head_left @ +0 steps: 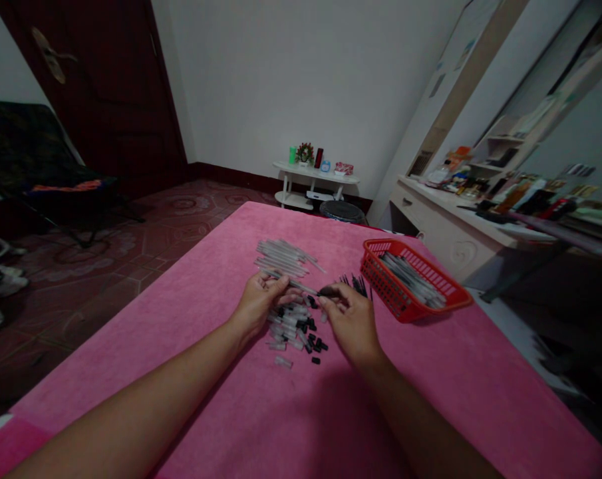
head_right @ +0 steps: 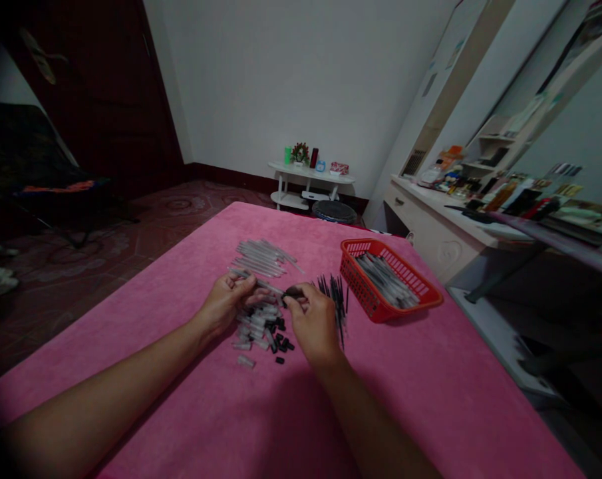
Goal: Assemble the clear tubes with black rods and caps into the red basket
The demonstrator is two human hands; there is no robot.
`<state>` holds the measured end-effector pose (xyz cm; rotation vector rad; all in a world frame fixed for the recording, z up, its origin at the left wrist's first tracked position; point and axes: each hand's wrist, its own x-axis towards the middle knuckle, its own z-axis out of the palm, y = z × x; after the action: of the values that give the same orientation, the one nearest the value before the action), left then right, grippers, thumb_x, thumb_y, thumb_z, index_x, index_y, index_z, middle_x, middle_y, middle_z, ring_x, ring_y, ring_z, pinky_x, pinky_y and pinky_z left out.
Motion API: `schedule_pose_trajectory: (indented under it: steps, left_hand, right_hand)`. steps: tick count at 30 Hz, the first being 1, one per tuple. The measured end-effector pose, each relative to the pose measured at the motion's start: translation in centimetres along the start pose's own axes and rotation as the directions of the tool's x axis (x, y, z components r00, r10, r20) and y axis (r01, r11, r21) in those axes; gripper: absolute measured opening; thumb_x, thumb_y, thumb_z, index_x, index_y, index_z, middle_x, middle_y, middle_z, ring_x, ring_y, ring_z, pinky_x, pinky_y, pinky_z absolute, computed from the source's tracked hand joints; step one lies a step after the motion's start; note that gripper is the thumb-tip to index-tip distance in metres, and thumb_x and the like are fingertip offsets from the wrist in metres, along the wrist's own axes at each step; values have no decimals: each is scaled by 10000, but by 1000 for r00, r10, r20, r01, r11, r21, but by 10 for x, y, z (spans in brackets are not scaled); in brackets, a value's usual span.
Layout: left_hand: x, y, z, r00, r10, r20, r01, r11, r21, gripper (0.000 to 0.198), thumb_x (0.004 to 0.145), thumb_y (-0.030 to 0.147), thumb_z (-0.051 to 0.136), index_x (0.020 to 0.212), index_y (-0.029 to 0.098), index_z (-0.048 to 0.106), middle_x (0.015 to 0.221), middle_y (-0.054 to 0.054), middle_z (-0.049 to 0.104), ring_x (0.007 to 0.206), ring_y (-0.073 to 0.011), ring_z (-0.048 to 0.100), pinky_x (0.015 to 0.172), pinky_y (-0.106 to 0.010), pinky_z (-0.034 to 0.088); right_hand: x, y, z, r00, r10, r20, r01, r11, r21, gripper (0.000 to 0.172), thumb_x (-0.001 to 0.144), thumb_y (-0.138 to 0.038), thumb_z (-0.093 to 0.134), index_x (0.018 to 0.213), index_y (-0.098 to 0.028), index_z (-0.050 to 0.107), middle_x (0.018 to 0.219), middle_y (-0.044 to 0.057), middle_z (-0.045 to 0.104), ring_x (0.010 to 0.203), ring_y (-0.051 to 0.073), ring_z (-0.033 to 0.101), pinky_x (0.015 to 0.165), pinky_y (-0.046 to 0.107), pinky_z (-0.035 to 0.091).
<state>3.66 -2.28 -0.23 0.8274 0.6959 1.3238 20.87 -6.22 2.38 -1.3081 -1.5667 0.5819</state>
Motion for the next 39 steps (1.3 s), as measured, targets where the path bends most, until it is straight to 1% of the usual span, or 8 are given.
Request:
schedule_pose_trajectory:
  steps: [4, 8, 14, 20, 25, 30, 34, 39]
  left_hand:
    - [-1, -1, 0, 1000, 15, 20, -15, 1000, -2, 388, 658, 288, 791, 882, 148, 506, 710, -70, 715, 657, -208, 713, 651, -274, 578]
    - [-2, -1, 2, 999, 42, 20, -42, 999, 0, 413, 632, 279, 807, 883, 163, 500, 701, -43, 706, 648, -200, 710, 659, -286, 577]
    - [-4, 1, 3, 998, 54, 29, -54, 998, 14, 413, 624, 264, 810, 882, 160, 504, 705, -33, 701, 667, -197, 708, 677, -298, 577]
    - [-3, 2, 4, 999, 54, 4, -54, 998, -13, 391, 628, 247, 808, 869, 158, 514, 730, -33, 703, 674, -190, 707, 672, -287, 576]
    - [-4, 2, 4, 999, 47, 16, -47, 999, -24, 407, 613, 265, 817, 868, 153, 520, 720, -41, 704, 666, -195, 705, 673, -296, 574]
    - [-3, 2, 2, 999, 49, 22, -48, 999, -8, 392, 631, 266, 806, 872, 152, 519, 727, -38, 702, 680, -194, 706, 695, -302, 574]
    - [-3, 2, 2, 998, 52, 41, -51, 999, -4, 389, 639, 260, 801, 880, 153, 515, 735, -38, 703, 682, -186, 705, 692, -289, 573]
    - [-3, 4, 2, 998, 64, 24, -64, 998, -9, 375, 644, 256, 799, 867, 153, 516, 698, -20, 692, 650, -171, 700, 667, -269, 573]
  right_hand:
    - [0, 0, 1, 999, 43, 6, -43, 998, 35, 90, 766, -237, 573, 783, -182, 642, 758, 35, 665, 668, 164, 603, 626, 274, 487]
    - [0, 6, 3, 986, 164, 28, -166, 972, 166, 106, 751, -278, 590, 763, -175, 609, 663, 10, 623, 553, 140, 568, 518, 250, 471]
    - [0, 10, 0, 980, 150, 129, -163, 981, 100, 390, 887, -455, 440, 635, -174, 536, 515, -15, 527, 433, 101, 483, 427, 213, 385]
    - [0, 3, -1, 981, 133, 141, -154, 977, 150, 202, 812, -388, 581, 812, -190, 544, 617, -28, 582, 506, 118, 554, 471, 218, 441]
    - [0, 4, -1, 968, 131, 216, -152, 985, 84, 412, 900, -481, 407, 658, -176, 543, 533, -14, 554, 420, 100, 500, 416, 209, 379]
    - [0, 6, -2, 979, 101, 176, -125, 983, 131, 287, 847, -459, 528, 766, -184, 550, 607, -21, 585, 488, 108, 540, 450, 203, 416]
    - [0, 5, -3, 969, 107, 222, -130, 987, 92, 428, 914, -481, 389, 657, -174, 540, 535, -16, 549, 420, 90, 489, 424, 201, 378]
    - [2, 3, -4, 979, 105, 175, -131, 982, 139, 226, 828, -399, 569, 785, -179, 540, 640, -18, 586, 519, 108, 553, 462, 202, 432]
